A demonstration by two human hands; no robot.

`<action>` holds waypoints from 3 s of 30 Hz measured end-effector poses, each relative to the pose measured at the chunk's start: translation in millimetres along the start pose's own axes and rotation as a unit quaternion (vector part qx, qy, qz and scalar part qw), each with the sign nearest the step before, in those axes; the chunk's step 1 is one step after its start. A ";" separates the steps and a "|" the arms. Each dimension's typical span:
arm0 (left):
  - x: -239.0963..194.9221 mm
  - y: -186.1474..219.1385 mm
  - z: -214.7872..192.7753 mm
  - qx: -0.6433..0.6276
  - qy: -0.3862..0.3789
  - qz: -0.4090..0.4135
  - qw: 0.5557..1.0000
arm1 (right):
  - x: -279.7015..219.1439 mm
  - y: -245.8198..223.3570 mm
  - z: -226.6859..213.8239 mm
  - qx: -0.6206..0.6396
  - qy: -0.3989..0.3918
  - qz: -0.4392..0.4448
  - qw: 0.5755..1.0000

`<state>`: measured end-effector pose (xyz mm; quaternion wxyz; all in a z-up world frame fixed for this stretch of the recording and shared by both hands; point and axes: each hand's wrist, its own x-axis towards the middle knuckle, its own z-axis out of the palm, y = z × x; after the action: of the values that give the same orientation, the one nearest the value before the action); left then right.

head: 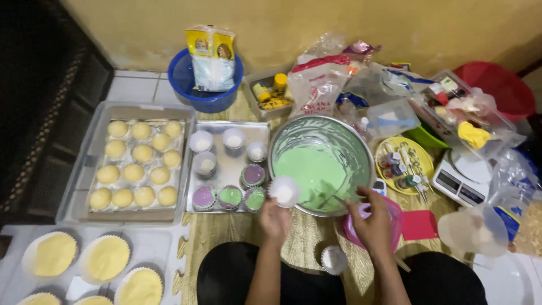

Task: Using a spoon to fill individual cupcake liners with green batter from a large mixing bowl.

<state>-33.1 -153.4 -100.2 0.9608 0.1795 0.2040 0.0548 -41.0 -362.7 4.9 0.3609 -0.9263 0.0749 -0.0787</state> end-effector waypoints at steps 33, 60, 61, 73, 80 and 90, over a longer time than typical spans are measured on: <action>-3.4 24.7 30.3 0.167 -0.030 0.120 0.978 | 52.4 80.4 40.5 0.119 0.108 -0.004 0.987; 43.4 20.5 24.1 0.096 0.102 0.194 0.971 | 98.2 121.3 56.8 0.180 0.087 0.155 0.968; 55.5 18.4 20.0 0.097 0.100 0.196 0.971 | 103.8 125.7 61.7 0.183 0.088 0.154 0.967; 88.3 12.6 43.4 0.093 0.149 0.310 0.935 | 92.1 120.6 118.3 0.233 0.308 0.093 0.918; 120.0 1.4 41.3 0.022 0.093 0.302 0.949 | 112.0 113.9 126.9 0.272 0.327 0.000 0.905; 118.8 -4.3 42.1 0.027 0.083 0.296 0.951 | 111.9 97.8 126.8 0.248 0.309 0.047 0.917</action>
<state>92.6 -149.7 -110.1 0.8759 0.2521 0.2222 0.3463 85.6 -372.5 -143.5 0.5410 -0.7320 0.2046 -0.3599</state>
